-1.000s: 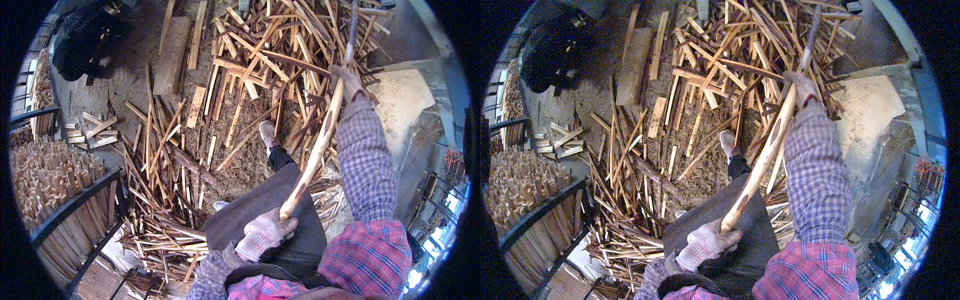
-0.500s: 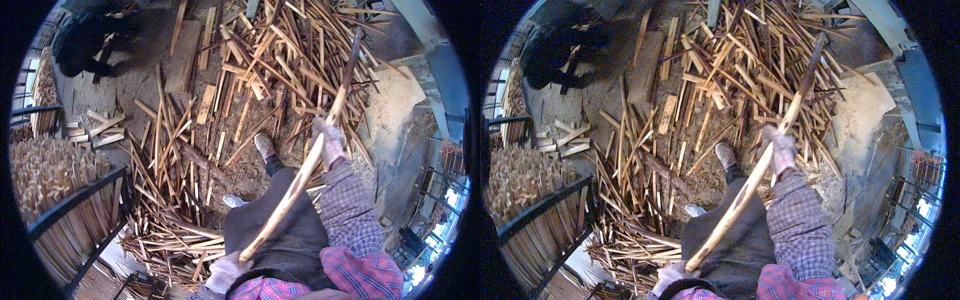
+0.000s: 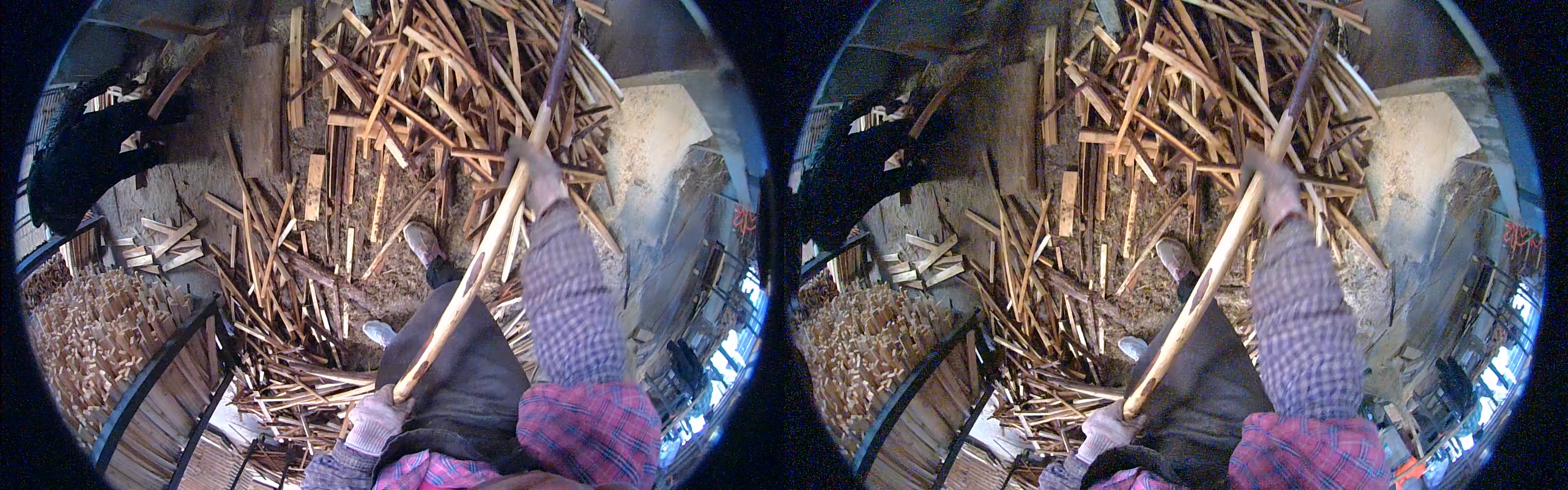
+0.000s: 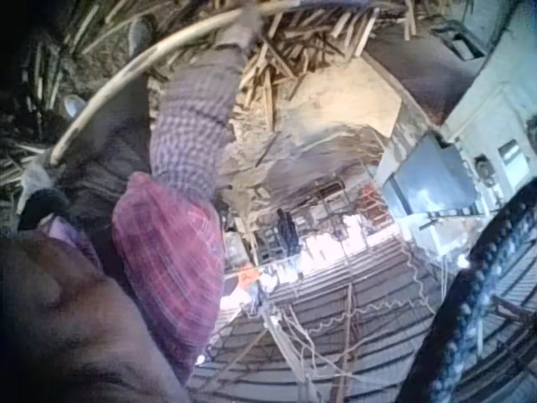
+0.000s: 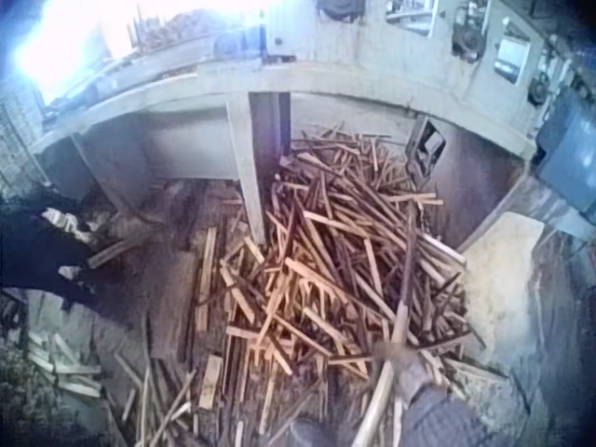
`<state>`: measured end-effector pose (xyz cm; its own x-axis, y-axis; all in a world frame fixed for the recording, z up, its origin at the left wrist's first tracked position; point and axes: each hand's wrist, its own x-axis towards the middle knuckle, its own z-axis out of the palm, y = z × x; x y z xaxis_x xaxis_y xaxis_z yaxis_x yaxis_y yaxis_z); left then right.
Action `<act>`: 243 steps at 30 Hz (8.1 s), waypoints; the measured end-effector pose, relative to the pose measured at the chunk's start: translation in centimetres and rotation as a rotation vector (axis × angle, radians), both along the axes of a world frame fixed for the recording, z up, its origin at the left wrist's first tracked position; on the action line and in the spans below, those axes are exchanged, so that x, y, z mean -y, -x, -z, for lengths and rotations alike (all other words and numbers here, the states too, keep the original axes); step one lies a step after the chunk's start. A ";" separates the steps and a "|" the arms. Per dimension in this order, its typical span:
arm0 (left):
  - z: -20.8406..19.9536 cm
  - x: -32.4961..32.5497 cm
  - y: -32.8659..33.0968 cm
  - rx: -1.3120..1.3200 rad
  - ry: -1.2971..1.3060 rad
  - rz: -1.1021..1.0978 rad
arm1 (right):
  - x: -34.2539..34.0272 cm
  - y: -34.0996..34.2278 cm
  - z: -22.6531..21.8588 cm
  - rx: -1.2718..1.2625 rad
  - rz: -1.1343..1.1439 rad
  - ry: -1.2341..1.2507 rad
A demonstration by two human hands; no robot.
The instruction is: The person uses a pitchfork to gather and move a large pile of thin wooden strips on a concrete floor. They then switch to using their hands to pick up and stack the wood into a neat pile.
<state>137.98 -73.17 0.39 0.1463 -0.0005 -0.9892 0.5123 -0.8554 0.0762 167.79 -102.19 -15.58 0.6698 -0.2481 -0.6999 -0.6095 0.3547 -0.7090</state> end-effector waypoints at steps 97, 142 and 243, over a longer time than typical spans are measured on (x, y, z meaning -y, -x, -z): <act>-1.8 -4.1 8.0 -0.021 -0.031 -0.227 | -17.4 13.3 -2.9 -0.427 -0.150 0.082; 5.0 -8.2 31.3 0.019 0.181 -0.583 | -10.4 17.6 5.5 -0.085 -0.253 0.167; 3.0 -7.6 18.0 -0.400 0.785 -1.486 | -23.7 31.8 -2.0 -0.251 -0.429 0.627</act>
